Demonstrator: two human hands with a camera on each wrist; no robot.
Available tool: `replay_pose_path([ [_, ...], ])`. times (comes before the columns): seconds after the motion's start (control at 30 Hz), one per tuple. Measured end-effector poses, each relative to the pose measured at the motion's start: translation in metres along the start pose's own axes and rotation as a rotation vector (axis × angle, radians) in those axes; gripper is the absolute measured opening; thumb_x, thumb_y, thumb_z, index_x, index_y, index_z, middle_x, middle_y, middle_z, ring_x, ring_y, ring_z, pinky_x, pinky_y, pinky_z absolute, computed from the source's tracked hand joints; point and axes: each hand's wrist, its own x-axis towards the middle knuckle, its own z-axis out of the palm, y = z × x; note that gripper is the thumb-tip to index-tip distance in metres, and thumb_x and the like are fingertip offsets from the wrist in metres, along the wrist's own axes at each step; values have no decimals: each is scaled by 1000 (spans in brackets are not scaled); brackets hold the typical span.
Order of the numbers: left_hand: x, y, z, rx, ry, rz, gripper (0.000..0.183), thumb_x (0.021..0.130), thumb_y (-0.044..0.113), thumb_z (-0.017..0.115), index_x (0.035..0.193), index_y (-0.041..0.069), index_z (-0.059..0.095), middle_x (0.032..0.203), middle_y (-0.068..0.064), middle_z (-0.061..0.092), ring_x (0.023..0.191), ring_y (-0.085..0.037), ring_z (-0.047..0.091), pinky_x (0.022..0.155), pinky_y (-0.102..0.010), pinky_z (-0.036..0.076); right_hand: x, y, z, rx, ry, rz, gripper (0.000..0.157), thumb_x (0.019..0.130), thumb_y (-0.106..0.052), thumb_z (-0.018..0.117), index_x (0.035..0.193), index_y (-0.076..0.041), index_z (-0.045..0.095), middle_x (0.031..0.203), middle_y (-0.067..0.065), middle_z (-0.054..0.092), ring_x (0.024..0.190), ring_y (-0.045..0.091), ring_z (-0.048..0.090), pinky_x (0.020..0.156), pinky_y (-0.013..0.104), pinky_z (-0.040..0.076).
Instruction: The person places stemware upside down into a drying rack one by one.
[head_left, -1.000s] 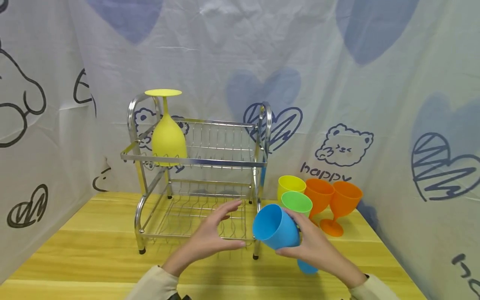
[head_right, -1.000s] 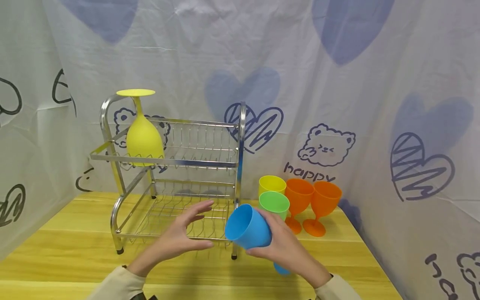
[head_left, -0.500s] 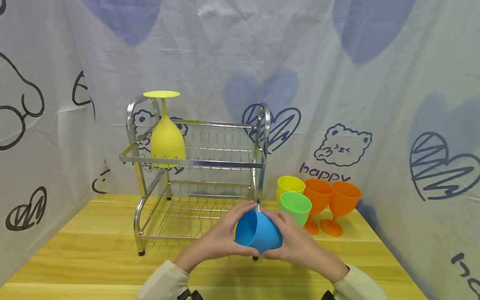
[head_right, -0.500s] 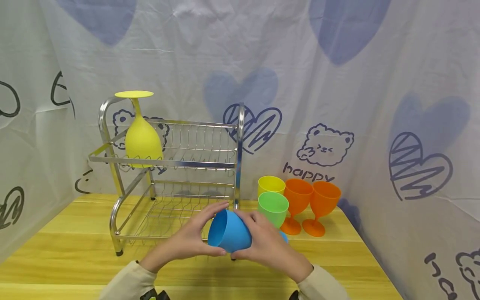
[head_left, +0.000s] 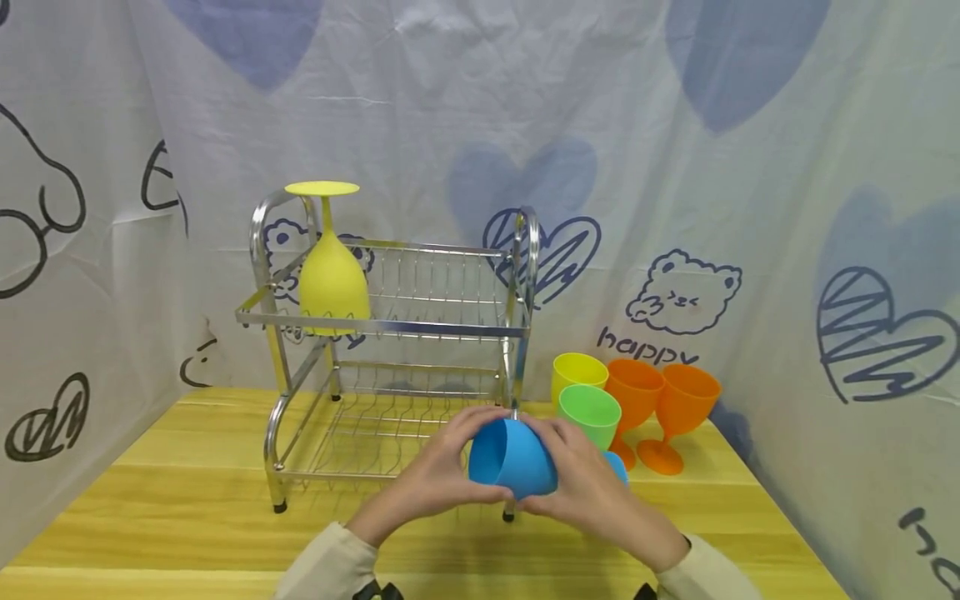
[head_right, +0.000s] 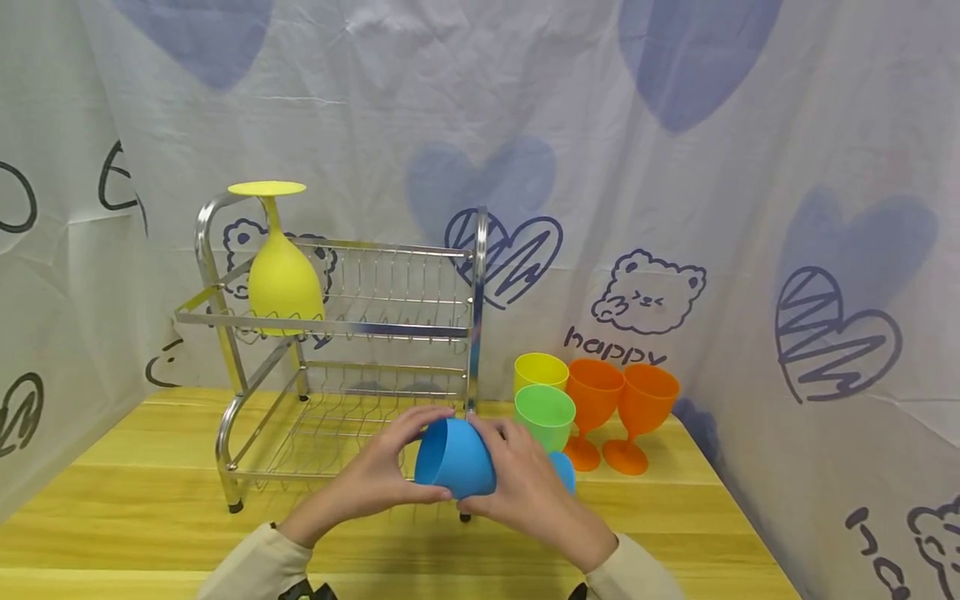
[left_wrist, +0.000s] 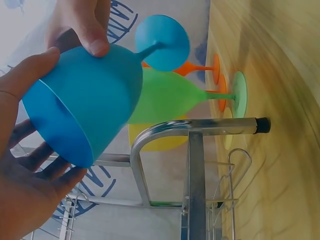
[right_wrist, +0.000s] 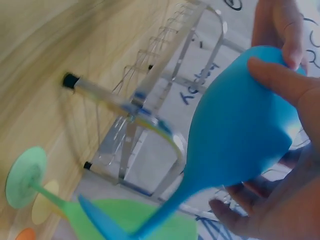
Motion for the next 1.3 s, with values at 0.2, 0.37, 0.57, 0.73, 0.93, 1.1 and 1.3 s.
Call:
replay_pose_path([
  [0.2, -2, -2, 0, -91, 88, 54, 76, 75, 15, 85, 140, 6, 45, 141, -16, 42, 125, -40, 46, 99, -53, 43, -12, -10, -1, 26, 147, 18, 85, 68, -21, 90, 140, -7, 48, 136, 17, 47, 119, 40, 46, 88, 59, 49],
  [0.37, -6, -3, -2, -177, 264, 60, 77, 74, 5, 84, 140, 5, 44, 140, -18, 43, 127, -41, 43, 99, -51, 44, -25, -13, 0, 82, 392, -150, 68, 72, -8, 84, 133, -6, 53, 141, 14, 46, 123, 35, 45, 92, 51, 50],
  [0.57, -11, -6, -5, -323, 413, 46, 75, 76, -3, 78, 141, 0, 40, 137, -25, 43, 125, -44, 45, 97, -47, 46, -30, -13, 4, 171, 583, -198, 55, 72, 7, 77, 123, -1, 58, 133, 10, 53, 120, 28, 49, 103, 19, 38],
  [0.73, -13, -7, -7, -502, 428, -42, 74, 80, 6, 74, 144, -1, 37, 140, -24, 39, 128, -43, 40, 100, -50, 43, -24, -17, 4, 432, 433, 89, 50, 86, -9, 73, 132, -1, 54, 134, 13, 54, 122, 29, 50, 100, 37, 45],
  [0.93, -13, -6, -2, -652, 396, -108, 76, 81, 17, 72, 146, 1, 35, 144, -23, 36, 131, -43, 37, 100, -53, 42, -11, -20, 1, 996, 266, 302, 68, 94, -15, 64, 150, -5, 27, 148, 16, 39, 132, 31, 42, 105, 42, 40],
  [1.1, -12, -5, 1, -685, 374, -113, 75, 83, 22, 70, 146, 2, 34, 144, -24, 37, 130, -43, 39, 100, -52, 42, -7, -26, 3, 1216, 253, 271, 79, 93, -14, 64, 153, -6, 13, 152, 21, 31, 136, 35, 35, 107, 45, 35],
  [1.3, -10, -3, 3, -689, 347, -111, 77, 84, 26, 69, 147, 2, 32, 143, -24, 36, 130, -42, 39, 101, -51, 42, -1, -33, 7, 1196, 272, 248, 82, 90, -14, 68, 152, -4, 15, 152, 22, 30, 136, 37, 35, 107, 47, 34],
])
